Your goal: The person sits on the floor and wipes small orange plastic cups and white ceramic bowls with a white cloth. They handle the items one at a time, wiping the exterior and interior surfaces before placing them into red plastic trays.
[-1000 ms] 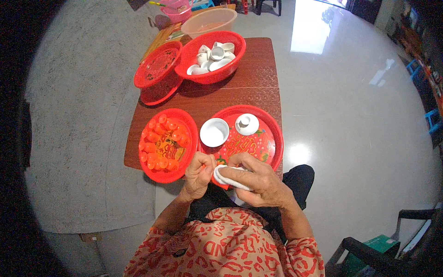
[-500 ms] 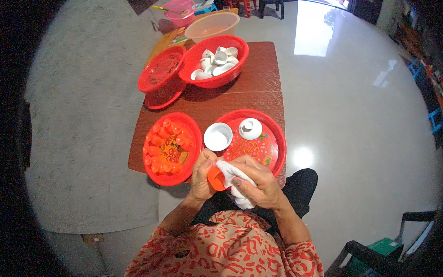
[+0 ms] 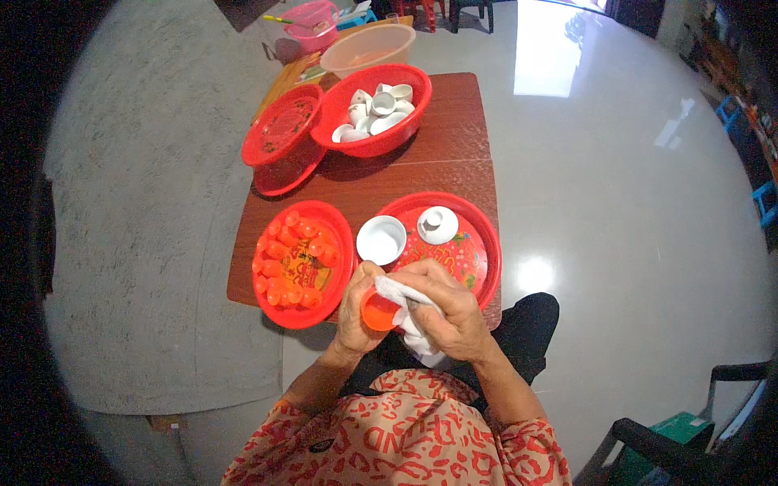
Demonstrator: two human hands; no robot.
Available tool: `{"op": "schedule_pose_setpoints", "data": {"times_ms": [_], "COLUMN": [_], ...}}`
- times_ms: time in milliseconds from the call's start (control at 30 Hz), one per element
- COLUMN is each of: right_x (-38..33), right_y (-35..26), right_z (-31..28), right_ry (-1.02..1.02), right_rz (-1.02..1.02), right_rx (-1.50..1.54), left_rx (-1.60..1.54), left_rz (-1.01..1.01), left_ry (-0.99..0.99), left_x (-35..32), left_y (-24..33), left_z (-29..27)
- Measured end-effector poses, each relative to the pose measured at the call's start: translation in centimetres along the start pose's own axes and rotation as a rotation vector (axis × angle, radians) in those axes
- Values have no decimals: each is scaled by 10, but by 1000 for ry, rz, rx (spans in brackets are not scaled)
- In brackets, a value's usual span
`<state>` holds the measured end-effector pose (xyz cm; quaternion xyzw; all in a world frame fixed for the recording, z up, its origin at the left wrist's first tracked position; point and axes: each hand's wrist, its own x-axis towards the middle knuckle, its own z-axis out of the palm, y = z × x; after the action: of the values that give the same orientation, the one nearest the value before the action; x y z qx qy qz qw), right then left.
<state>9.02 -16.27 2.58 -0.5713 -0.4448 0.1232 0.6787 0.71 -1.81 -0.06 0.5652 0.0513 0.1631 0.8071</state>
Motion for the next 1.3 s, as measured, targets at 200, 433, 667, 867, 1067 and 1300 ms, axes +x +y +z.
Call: {"op": "schedule_pose_setpoints", "data": {"times_ms": [200, 433, 667, 867, 1067, 1300], "right_x": [-11, -21, -10, -6, -13, -20], "right_y": [1, 14, 7, 12, 28, 40], "right_z": [17, 41, 35, 37, 50, 43], "right_ry": [78, 397, 388, 455, 551, 426], "right_rz": [68, 112, 196, 40, -348, -387], "right_rx": [-45, -171, -129, -329, -741, -638], "left_rx": [-518, -173, 197, 252, 208, 115], "left_rz": [-173, -94, 72, 103, 14, 114], "left_ry": [69, 269, 183, 210, 253, 149], "left_x": [3, 3, -3, -5, -6, -1], "left_y": [-2, -16, -19, -18, -16, -12], "left_z": [3, 13, 3, 3, 10, 12]}}
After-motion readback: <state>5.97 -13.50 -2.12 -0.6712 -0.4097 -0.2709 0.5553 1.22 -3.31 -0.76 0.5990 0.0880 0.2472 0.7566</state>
